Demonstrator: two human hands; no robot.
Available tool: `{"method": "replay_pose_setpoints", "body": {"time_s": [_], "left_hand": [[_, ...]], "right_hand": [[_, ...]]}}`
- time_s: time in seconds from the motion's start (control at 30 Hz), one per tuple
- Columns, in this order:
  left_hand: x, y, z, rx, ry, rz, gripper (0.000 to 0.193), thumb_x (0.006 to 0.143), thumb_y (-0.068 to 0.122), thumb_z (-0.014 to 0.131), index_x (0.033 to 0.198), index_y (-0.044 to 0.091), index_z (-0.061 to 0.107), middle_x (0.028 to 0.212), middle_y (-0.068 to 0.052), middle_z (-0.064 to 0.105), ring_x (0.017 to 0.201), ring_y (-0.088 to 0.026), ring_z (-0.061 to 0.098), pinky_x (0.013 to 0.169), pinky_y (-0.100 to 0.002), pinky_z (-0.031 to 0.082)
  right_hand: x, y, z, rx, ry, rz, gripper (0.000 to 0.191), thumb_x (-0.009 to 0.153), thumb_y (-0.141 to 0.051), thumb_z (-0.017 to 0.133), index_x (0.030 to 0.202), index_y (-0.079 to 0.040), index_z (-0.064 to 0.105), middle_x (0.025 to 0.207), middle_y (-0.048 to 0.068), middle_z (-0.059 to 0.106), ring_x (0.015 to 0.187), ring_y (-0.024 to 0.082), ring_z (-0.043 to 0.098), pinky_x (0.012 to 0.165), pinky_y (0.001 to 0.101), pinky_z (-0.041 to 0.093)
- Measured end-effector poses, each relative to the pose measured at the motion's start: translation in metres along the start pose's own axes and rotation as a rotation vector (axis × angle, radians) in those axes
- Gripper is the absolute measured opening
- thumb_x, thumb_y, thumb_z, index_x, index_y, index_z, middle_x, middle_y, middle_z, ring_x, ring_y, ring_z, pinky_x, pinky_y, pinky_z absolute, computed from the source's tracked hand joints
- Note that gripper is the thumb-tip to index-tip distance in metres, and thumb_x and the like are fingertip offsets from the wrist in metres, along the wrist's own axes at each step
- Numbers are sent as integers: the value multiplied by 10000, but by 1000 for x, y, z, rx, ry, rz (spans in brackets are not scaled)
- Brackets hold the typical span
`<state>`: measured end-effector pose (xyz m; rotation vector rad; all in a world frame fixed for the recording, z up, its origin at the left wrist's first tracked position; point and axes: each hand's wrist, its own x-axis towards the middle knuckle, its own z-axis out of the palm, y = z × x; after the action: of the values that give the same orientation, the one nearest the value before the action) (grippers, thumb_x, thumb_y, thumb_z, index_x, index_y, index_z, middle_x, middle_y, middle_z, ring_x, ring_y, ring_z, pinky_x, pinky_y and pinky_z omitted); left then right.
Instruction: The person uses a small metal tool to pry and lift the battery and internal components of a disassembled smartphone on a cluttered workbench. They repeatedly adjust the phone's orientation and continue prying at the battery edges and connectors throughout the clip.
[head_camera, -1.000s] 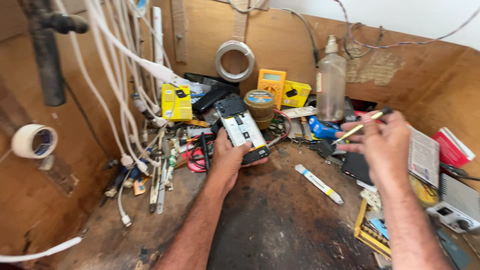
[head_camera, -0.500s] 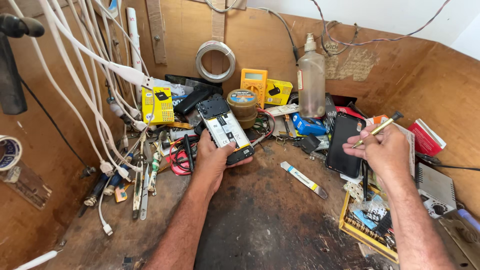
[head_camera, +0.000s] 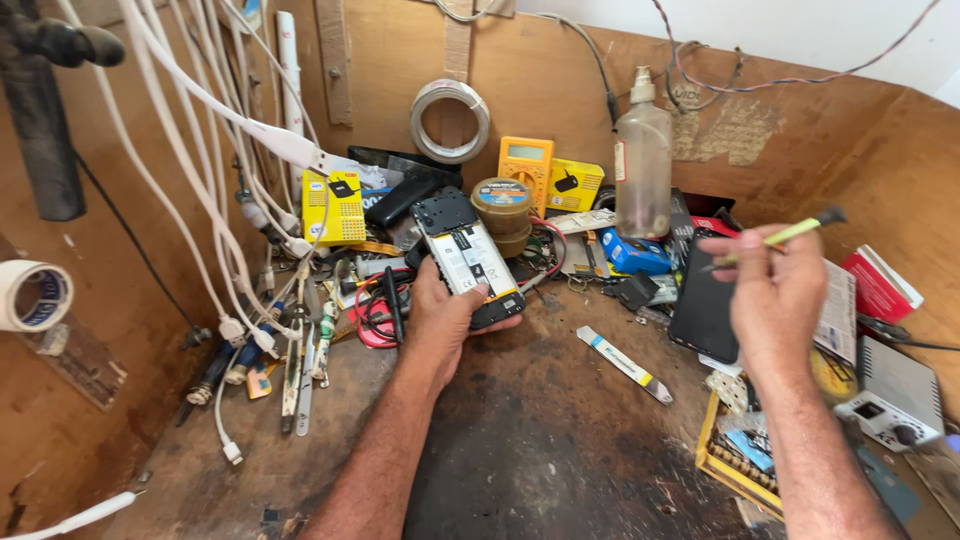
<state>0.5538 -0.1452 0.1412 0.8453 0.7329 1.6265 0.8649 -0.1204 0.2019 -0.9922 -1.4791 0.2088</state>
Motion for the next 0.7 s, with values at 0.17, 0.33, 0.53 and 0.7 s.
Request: {"method": "replay_pose_setpoints", "body": {"time_s": [0.17,0.33,0.53,0.7], "left_hand": [[7,-6,-2,-35,5,11,506,863,-132,504,1336,33,433,1187,-185,650,972,-354,730,670,-522,696],[7,-4,-3,-54,11,22,526,861,-134,509,1351,40,428,1191,-185,647,984,-345,724,677,-518,695],[25,-4,-4,-55,0,19,539,859,-141,497,1360,38,411,1197,-191,646,992,-339,726,693,-502,696],[39,-28,5,-55,3,10,524,860,-140,496,1347,34,412,1190,-182,645,987,-332,730,692,-499,697]], "right_hand": [[-14,-20,62,255,-156,-16,175,1093,-20,633,1251,38,582,1062,174,744,929,199,736,771,321,644],[-35,-53,116,417,-215,25,537,983,46,650,1440,9,370,1034,154,743,877,184,758,769,327,644],[-38,-53,143,409,-211,-22,728,984,66,609,1581,-68,214,995,157,720,900,185,735,811,340,624],[-36,-23,132,464,-210,-25,654,1010,67,598,1543,-52,239,995,145,699,913,180,742,817,327,649]]}}
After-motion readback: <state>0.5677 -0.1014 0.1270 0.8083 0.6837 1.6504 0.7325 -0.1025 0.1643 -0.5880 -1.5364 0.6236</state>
